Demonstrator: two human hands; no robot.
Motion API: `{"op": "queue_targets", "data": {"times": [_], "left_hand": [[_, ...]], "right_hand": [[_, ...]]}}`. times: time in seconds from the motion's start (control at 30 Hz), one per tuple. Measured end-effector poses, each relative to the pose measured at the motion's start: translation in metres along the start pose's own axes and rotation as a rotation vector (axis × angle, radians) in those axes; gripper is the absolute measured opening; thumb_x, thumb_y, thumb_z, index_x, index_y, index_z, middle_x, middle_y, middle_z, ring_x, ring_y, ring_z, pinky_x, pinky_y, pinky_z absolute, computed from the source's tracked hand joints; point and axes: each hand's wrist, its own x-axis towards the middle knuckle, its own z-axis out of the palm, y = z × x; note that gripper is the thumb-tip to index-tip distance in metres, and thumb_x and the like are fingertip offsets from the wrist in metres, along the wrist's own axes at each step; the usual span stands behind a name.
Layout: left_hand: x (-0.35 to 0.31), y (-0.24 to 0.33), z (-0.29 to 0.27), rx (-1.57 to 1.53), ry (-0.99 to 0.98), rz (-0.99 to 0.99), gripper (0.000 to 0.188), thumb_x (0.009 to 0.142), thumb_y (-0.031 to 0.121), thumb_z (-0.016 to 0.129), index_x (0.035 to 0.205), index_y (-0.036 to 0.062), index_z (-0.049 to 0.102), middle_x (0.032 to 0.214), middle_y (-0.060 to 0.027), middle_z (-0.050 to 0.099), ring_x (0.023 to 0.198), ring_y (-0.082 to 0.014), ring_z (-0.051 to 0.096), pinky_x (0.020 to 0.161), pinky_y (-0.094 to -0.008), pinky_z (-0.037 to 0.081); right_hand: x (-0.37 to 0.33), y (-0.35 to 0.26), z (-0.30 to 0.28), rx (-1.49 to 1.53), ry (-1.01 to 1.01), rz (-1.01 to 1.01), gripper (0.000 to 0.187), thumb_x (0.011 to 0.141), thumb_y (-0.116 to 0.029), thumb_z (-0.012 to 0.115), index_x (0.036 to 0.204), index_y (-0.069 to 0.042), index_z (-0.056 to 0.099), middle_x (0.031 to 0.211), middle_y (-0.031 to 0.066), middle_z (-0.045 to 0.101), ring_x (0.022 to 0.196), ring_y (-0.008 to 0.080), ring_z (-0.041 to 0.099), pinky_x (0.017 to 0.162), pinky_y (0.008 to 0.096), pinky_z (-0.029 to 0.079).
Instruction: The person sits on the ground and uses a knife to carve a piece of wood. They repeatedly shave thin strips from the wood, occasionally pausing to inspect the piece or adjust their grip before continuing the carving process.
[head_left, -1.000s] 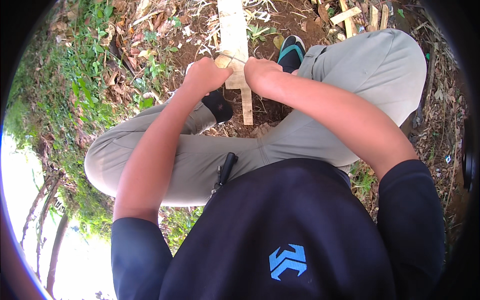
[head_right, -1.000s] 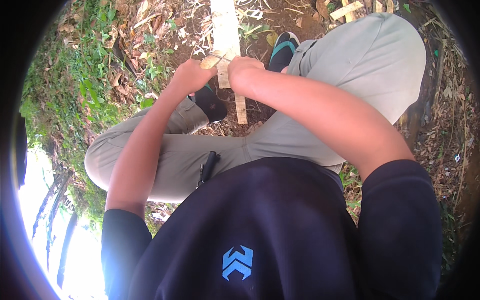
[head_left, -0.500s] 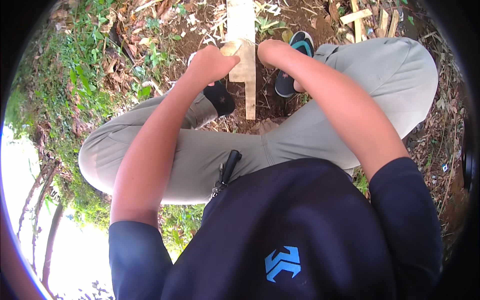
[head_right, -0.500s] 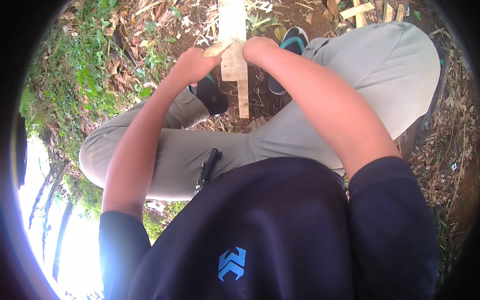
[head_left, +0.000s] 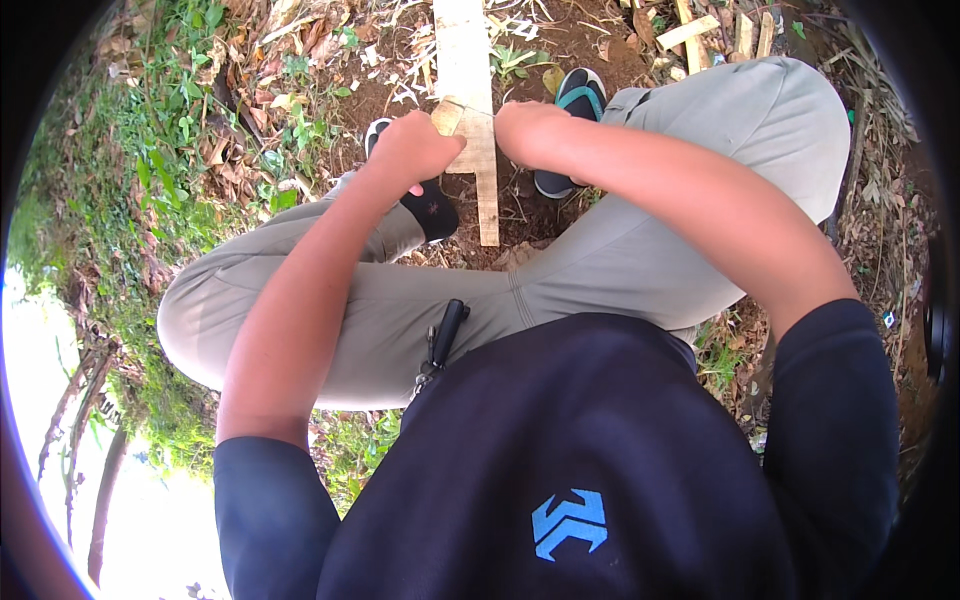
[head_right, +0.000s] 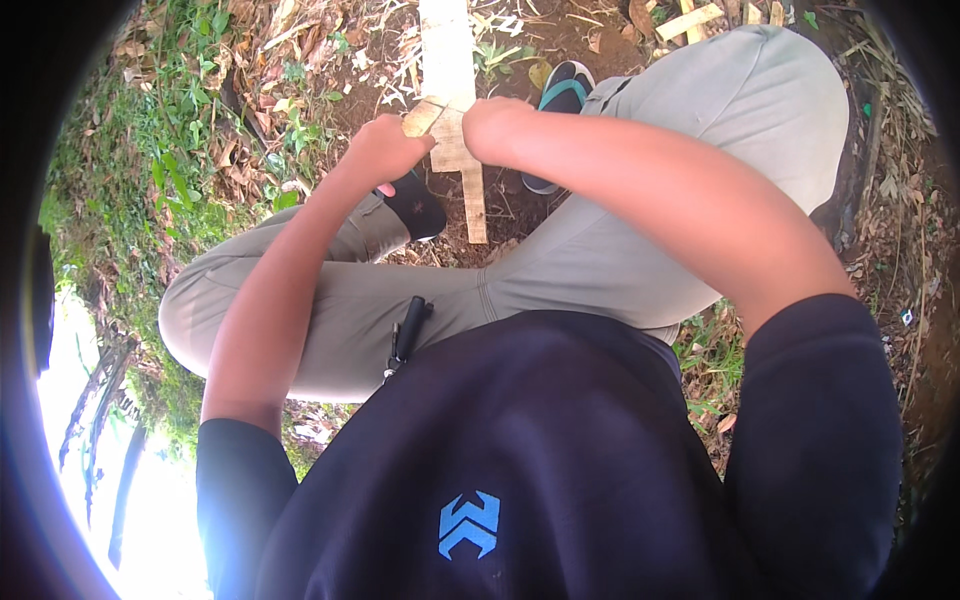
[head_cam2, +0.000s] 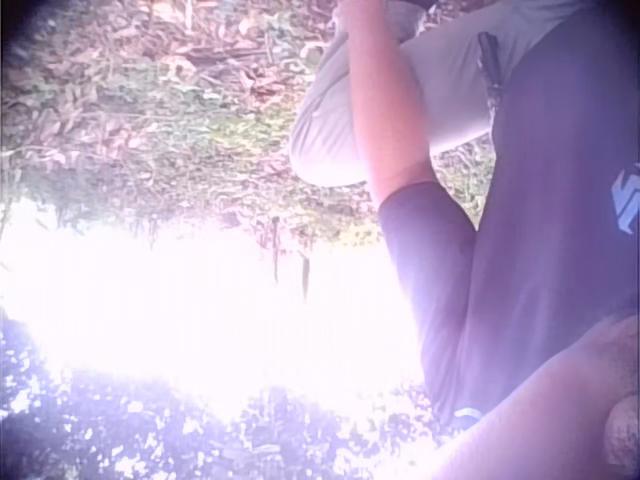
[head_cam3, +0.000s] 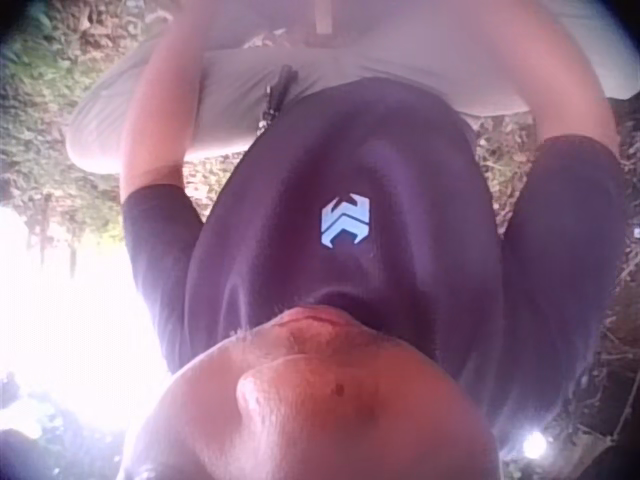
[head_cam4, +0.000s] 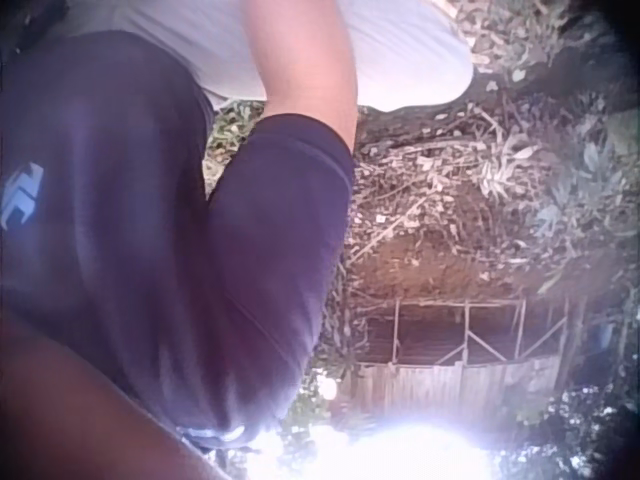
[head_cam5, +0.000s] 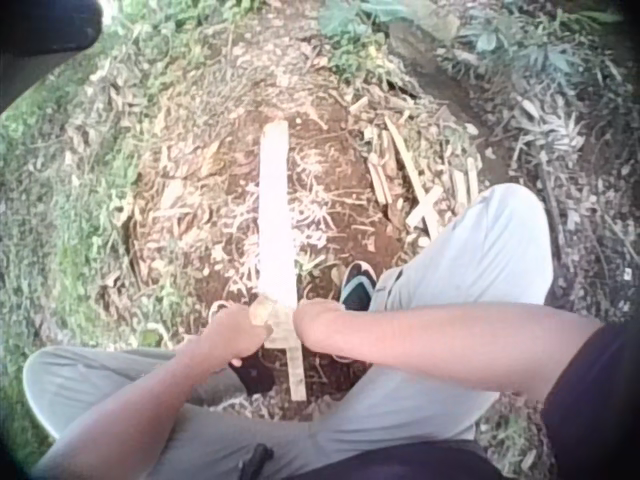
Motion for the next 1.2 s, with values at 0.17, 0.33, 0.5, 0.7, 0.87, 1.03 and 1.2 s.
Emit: {"op": "queue_targets", "data": {"times": [0.17, 0.33, 0.5, 0.7, 0.87, 1.03, 1.2], "left_hand": [[0.005, -0.005, 0.004, 0.001, 0.027, -0.027, 0.054, 0.081, 0.035, 0.062, 0.1, -0.0154, 0.06, 0.084, -0.0241, 0.066, 0.053, -0.0335, 0.068, 0.046, -0.0355, 0.056], [0.007, -0.006, -0.002, 0.006, 0.038, -0.035, 0.052, 0.081, 0.038, 0.062, 0.085, -0.0134, 0.063, 0.079, -0.0216, 0.069, 0.053, -0.0301, 0.069, 0.056, -0.0341, 0.059], [0.013, 0.0, -0.01, -0.056, 0.029, -0.042, 0.05, 0.08, 0.037, 0.062, 0.081, -0.0127, 0.064, 0.076, -0.0192, 0.068, 0.058, -0.0313, 0.07, 0.055, -0.0329, 0.058], [0.01, -0.007, 0.006, 0.151, 0.111, 0.078, 0.051, 0.08, 0.037, 0.062, 0.082, -0.0135, 0.064, 0.077, -0.0217, 0.068, 0.058, -0.0308, 0.07, 0.05, -0.035, 0.057], [0.01, -0.005, -0.008, -0.045, 0.005, -0.048, 0.051, 0.079, 0.037, 0.062, 0.081, -0.0131, 0.064, 0.08, -0.0225, 0.069, 0.055, -0.0303, 0.069, 0.049, -0.0355, 0.057], [0.008, -0.003, -0.008, -0.045, 0.029, -0.038, 0.052, 0.078, 0.035, 0.063, 0.085, -0.0158, 0.06, 0.077, -0.0236, 0.064, 0.055, -0.0338, 0.068, 0.044, -0.0348, 0.054], [0.001, 0.004, -0.001, -0.01, 0.037, -0.03, 0.051, 0.078, 0.035, 0.064, 0.074, -0.015, 0.06, 0.074, -0.0262, 0.065, 0.054, -0.0344, 0.068, 0.046, -0.0361, 0.054]], "right_hand": [[0.022, -0.006, 0.015, 0.134, 0.018, 0.037, 0.029, 0.077, -0.003, 0.067, 0.106, -0.003, 0.073, 0.111, 0.0159, 0.07, 0.103, 0.0299, 0.069, 0.082, 0.0387, 0.057], [0.026, -0.011, 0.027, 0.178, 0.096, 0.073, 0.032, 0.079, -0.007, 0.071, 0.109, 0.0, 0.07, 0.111, 0.0151, 0.07, 0.103, 0.0282, 0.069, 0.082, 0.036, 0.057], [0.044, -0.01, 0.032, 0.308, 0.108, 0.161, 0.037, 0.079, -0.009, 0.072, 0.114, 0.0, 0.067, 0.116, 0.0154, 0.069, 0.106, 0.0274, 0.068, 0.081, 0.0367, 0.058], [0.074, -0.007, 0.036, 0.18, 0.092, 0.167, 0.036, 0.079, -0.005, 0.071, 0.115, -0.003, 0.069, 0.117, 0.0137, 0.069, 0.106, 0.0287, 0.068, 0.086, 0.0384, 0.057], [0.081, 0.015, 0.019, 0.166, 0.092, 0.106, 0.03, 0.08, -0.008, 0.066, 0.109, -0.005, 0.072, 0.113, 0.0131, 0.07, 0.103, 0.0278, 0.069, 0.082, 0.0388, 0.056], [0.025, -0.002, -0.017, -0.164, -0.043, -0.053, 0.028, 0.073, 0.0, 0.071, 0.101, -0.002, 0.074, 0.105, 0.018, 0.071, 0.092, 0.0322, 0.071, 0.072, 0.0422, 0.057], [-0.005, -0.007, -0.016, -0.226, -0.095, -0.003, 0.031, 0.076, -0.013, 0.073, 0.106, -0.011, 0.075, 0.114, 0.0127, 0.07, 0.104, 0.0292, 0.068, 0.084, 0.0398, 0.056]]}}
